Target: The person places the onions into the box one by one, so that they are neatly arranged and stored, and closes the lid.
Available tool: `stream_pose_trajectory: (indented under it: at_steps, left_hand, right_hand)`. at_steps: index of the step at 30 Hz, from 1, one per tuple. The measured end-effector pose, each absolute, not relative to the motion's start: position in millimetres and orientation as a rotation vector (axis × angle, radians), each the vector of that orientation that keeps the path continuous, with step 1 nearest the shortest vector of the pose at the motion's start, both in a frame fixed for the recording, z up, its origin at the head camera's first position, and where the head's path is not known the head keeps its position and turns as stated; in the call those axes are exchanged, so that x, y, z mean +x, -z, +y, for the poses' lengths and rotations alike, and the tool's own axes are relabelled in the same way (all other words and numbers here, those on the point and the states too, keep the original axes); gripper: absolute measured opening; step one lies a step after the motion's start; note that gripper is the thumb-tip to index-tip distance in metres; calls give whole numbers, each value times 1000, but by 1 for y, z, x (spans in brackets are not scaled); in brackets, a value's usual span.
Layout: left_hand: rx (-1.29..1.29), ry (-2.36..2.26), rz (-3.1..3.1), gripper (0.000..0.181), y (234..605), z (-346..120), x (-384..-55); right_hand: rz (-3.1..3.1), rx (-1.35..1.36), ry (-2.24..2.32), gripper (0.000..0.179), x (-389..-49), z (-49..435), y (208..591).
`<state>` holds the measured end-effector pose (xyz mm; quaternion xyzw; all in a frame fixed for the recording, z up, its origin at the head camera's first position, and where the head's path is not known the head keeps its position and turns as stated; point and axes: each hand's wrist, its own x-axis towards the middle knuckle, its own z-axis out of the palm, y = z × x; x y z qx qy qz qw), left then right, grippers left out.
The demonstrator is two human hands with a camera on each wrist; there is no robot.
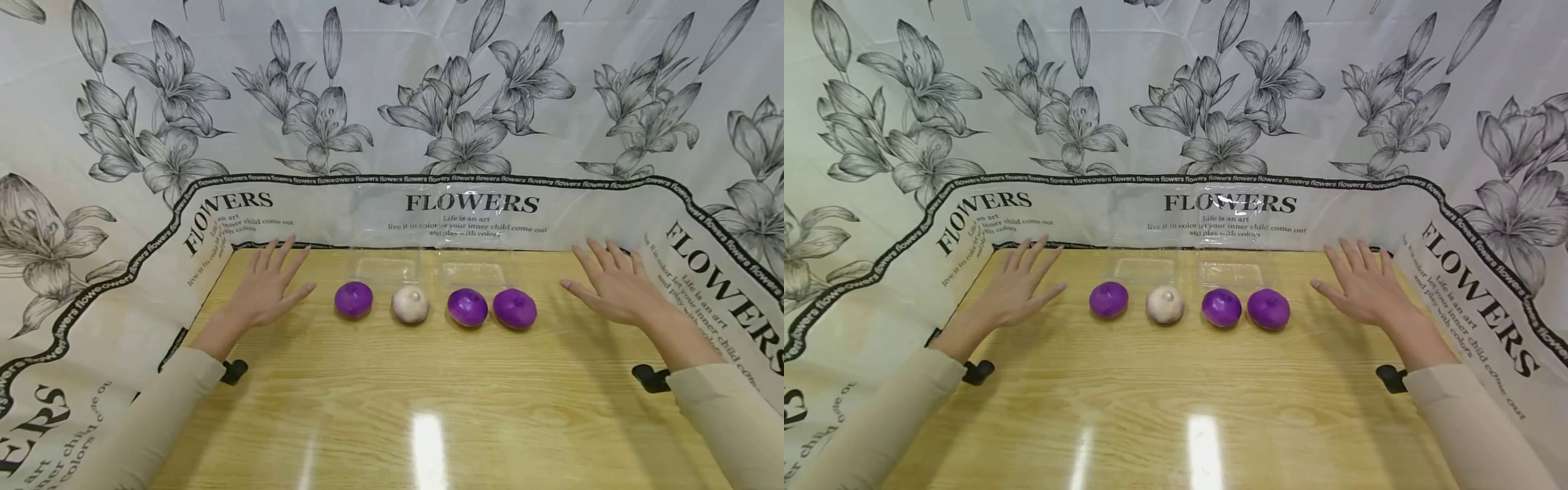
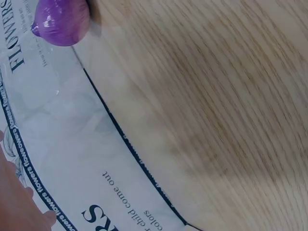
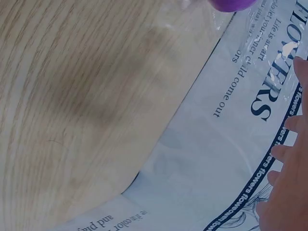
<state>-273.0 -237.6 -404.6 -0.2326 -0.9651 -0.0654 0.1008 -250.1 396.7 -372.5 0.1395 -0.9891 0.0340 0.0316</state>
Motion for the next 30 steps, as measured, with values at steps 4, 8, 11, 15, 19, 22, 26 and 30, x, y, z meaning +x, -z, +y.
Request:
stream_pose_trajectory:
  at_steps: [4, 8, 11, 15, 19, 22, 26, 30]
  left_hand:
    - [-680, 212, -2847, 77, 402, -234, -272]
    - [-684, 230, -2818, 75, 400, -229, -273]
    - [-697, 232, -2811, 74, 399, -227, -272]
    - [-705, 220, -2828, 74, 402, -225, -268]
    - [-714, 222, -2830, 73, 404, -223, -266]
    - [-729, 244, -2827, 72, 404, -219, -266]
    - [-746, 302, -2820, 70, 406, -211, -266]
    - [-752, 372, -2806, 68, 409, -203, -267]
  right_hand:
    - [-3027, 465, -83, 84, -248, 390, 366]
    - [-3005, 486, -66, 83, -248, 382, 360]
    - [-3005, 500, -58, 83, -246, 376, 358]
    - [-3001, 528, -38, 83, -244, 366, 360]
    - [-2990, 552, -23, 82, -242, 355, 360]
    - [-2984, 575, -20, 81, -241, 349, 359]
    - [-2960, 625, -24, 79, -240, 339, 361]
    - [-2941, 663, -40, 79, -241, 330, 365]
